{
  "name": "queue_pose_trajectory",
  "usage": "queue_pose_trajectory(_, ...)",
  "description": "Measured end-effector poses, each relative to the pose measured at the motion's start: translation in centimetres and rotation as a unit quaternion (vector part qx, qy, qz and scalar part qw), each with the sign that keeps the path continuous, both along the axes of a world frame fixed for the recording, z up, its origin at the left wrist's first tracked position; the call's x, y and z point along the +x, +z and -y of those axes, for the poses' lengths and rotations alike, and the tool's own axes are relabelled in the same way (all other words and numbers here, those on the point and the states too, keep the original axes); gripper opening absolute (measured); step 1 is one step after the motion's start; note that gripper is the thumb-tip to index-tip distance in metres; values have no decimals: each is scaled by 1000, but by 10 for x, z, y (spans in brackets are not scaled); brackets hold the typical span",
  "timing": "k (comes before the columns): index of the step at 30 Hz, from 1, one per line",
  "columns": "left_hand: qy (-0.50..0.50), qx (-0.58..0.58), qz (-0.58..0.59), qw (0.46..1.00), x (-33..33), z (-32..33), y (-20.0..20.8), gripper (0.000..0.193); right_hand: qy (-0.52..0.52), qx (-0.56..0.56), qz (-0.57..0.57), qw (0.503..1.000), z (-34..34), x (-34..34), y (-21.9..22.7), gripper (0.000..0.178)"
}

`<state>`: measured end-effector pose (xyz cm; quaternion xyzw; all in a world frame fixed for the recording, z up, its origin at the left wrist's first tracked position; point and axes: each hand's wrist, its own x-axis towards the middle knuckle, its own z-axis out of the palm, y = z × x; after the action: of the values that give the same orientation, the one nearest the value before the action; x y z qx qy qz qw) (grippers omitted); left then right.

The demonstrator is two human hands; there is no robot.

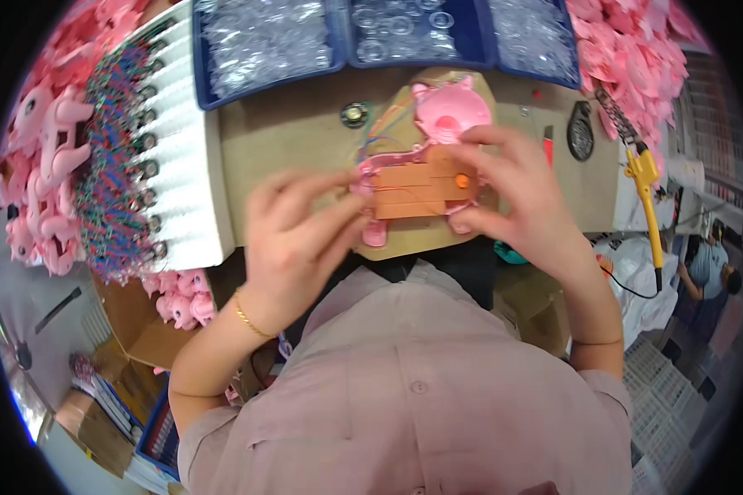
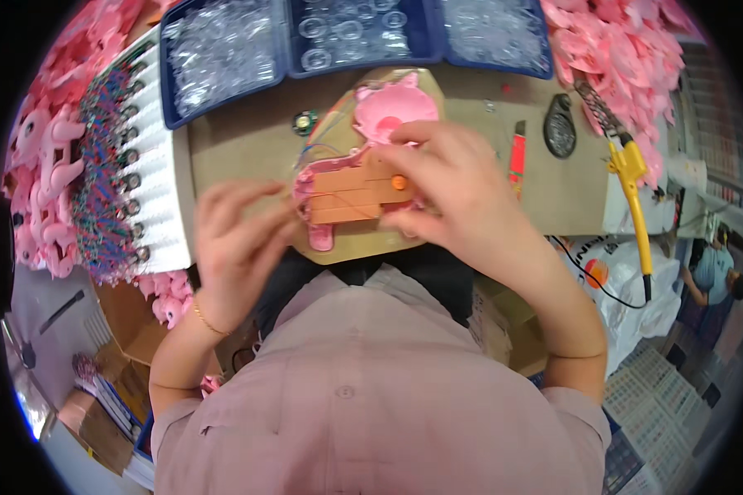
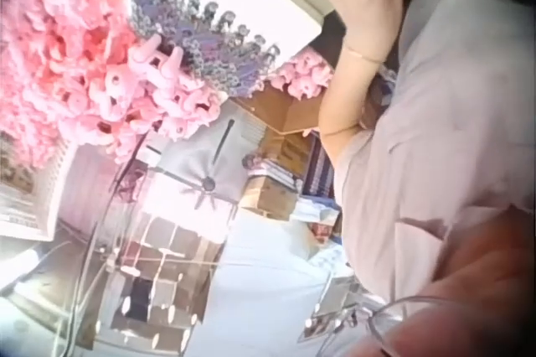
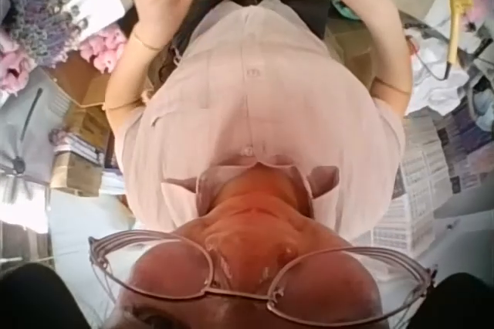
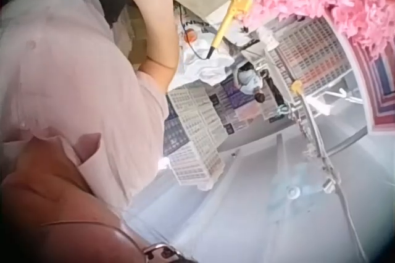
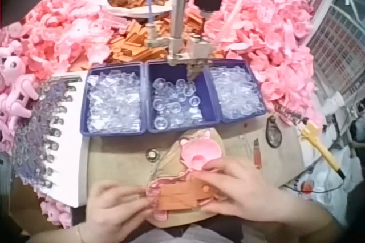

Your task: Assembling electronic toy ponies by installing internal components and sealing the housing.

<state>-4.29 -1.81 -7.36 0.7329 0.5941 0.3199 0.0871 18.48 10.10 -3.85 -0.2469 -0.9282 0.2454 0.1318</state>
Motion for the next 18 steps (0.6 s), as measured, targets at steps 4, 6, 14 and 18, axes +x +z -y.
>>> queue_pose_trajectory(4, -49, 8, -47, 998, 22, -34, 14, 34, -66, 55, 59, 995, -3, 12, 5, 46)
queue_pose_trajectory(6, -83, -8, -75, 994, 34, -36, -1, 37, -46, 80, 75, 993, 1, 10, -4, 45)
queue_pose_trajectory(14, -78, 15, -108, 991, 36, -37, 5, 30, -32, 3, 88, 996, -15, 8, -2, 31)
queue_pose_trajectory(18, 30, -43, -10, 999, 15, -41, 18, 20, -76, 73, -41, 994, -29, -8, 4, 26)
